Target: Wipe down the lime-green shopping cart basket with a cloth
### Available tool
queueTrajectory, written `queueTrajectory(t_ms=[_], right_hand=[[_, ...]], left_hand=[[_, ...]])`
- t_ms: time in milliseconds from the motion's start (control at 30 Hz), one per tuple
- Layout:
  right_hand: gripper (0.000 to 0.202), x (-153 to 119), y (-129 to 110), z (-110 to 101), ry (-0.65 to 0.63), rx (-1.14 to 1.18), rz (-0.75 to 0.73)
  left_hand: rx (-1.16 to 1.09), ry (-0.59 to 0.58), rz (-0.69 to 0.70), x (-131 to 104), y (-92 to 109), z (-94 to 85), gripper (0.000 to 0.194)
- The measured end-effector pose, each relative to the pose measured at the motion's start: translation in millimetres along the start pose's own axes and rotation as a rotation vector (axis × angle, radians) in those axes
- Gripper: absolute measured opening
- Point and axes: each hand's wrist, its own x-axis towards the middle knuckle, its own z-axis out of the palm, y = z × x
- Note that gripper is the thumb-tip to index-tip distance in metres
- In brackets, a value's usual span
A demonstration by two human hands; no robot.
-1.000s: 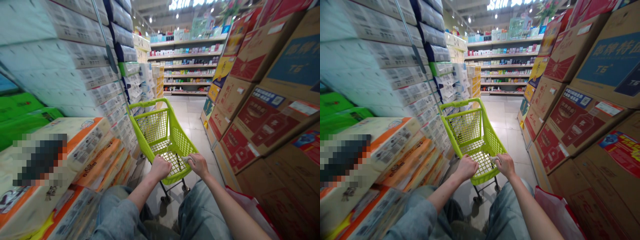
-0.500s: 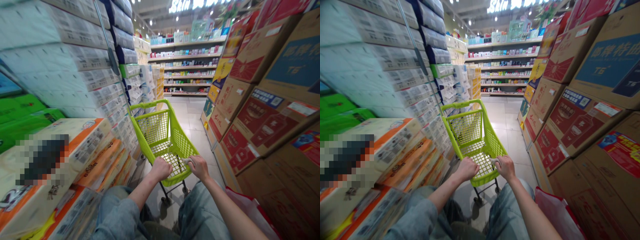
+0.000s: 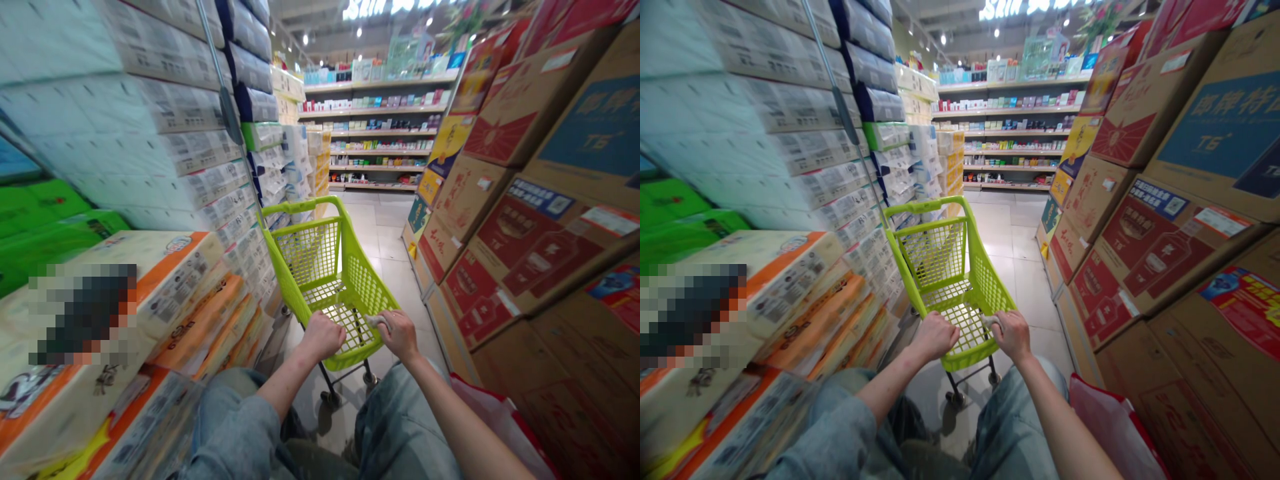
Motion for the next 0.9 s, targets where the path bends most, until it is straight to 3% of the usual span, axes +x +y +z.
queueTrajectory(t_ms=[533, 900], right_hand=[[0.012, -5, -9, -1, 0.09, 0.073, 0.041], [0.012, -19, -21, 5, 0.233, 0.142, 0.073]], left_hand=[[-0.026, 0.058, -0.058, -5, 4, 0.4, 0.047], [0.017, 0.055, -0.108, -15, 7, -4.4, 0.047]])
